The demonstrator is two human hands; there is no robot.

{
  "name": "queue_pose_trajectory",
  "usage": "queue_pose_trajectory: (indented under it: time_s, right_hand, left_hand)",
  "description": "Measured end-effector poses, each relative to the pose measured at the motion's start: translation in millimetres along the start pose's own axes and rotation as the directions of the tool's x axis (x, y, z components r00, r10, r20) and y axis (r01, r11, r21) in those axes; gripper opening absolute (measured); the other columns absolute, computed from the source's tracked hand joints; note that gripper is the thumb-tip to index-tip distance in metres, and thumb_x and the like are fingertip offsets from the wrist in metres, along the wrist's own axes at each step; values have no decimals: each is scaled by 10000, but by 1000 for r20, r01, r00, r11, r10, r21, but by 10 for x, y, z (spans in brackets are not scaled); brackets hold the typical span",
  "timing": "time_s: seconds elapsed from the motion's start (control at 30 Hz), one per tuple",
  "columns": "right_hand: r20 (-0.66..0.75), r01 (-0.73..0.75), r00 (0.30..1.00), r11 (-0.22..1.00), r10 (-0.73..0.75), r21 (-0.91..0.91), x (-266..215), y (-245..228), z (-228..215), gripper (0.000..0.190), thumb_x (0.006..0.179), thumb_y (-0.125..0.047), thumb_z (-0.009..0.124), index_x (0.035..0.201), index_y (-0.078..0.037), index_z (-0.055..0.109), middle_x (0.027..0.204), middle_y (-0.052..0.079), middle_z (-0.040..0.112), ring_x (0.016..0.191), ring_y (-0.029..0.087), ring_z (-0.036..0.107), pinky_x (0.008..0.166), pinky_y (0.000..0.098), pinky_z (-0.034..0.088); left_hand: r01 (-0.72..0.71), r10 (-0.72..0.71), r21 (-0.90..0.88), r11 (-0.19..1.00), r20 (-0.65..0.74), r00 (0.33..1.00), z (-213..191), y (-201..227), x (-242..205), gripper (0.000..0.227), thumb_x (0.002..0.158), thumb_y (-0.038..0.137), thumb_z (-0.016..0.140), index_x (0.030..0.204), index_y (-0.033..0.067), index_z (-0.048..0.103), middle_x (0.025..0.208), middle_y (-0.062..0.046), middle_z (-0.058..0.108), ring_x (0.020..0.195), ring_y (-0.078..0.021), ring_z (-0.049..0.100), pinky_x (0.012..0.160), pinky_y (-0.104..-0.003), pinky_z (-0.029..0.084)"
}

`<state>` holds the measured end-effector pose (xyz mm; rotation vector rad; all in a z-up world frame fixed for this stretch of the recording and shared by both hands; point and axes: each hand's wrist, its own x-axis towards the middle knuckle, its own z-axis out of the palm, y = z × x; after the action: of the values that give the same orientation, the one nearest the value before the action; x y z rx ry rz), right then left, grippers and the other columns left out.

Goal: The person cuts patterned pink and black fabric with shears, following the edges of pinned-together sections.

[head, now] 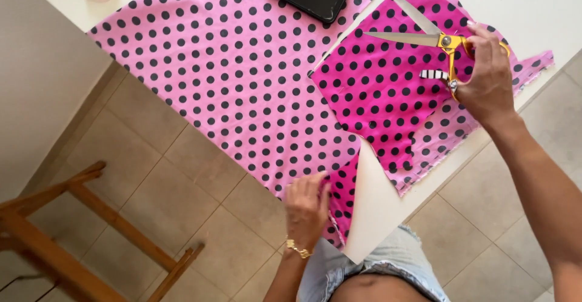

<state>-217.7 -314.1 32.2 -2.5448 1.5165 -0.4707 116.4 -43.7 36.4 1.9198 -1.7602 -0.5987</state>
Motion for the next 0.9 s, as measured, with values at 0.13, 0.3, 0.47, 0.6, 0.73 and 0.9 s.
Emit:
queue_pose_trajectory:
  time_s: [0.13,0.3,0.47,0.6,0.73,0.9]
  right_hand:
    - [3,-142,990,970,144,199,-125,-795,-144,659,880,257,782,1460,185,478,1482,368,557,1260,420,571,1037,452,561]
    - [149,-422,906,867,396,263,-623,-1562,-368,673,892,50,859,1484,20,540,1292,191,641,1001,262,572,840,358,521]
    - [753,-882,469,289,461,371,-1416,-2184,-550,446,882,-508,664,993,-103,816,687,51,839,539,148,773,584,300,709]
    - [868,-978,196,149,457,143,-2080,-2300,-396,453,894,-409,747,1068,-14,884,765,79,784,501,166,714,390,272,627]
    - [857,-930,252,357,449,87,-2266,-2264,-298,430,915,-591,721,845,-176,809,690,-31,605,626,122,447,679,280,349]
    - [844,-933,345,250,411,260,-1901,-2206,-195,408,910,-466,791,921,-67,869,755,9,684,624,134,471,588,288,372]
  left_hand:
    - [-145,144,-18,989,-19,989,250,145,201,651,1019,530,709,1452,63,574,1292,-116,661,1151,-248,610,948,-374,506]
    - [-187,170,-236,954,-88,981,185,46,227,426,1031,133,758,1410,37,589,1068,-98,722,962,-252,645,871,-393,511]
    - [-61,50,-261,963,-49,998,164,-275,65,556,1014,168,780,1489,77,507,1032,-56,687,907,-170,597,830,-326,540]
    - [-33,18,-363,931,-44,999,242,-385,26,573,1016,139,777,1508,65,493,1014,-46,684,913,-170,629,840,-317,549]
    - [-94,53,-423,901,-108,993,182,-405,56,552,993,130,797,1463,48,519,995,-28,700,912,-161,643,824,-305,532]
    - [-177,114,-414,893,-174,978,149,-390,107,484,989,155,819,1379,68,545,1047,-49,778,896,-167,687,793,-326,511]
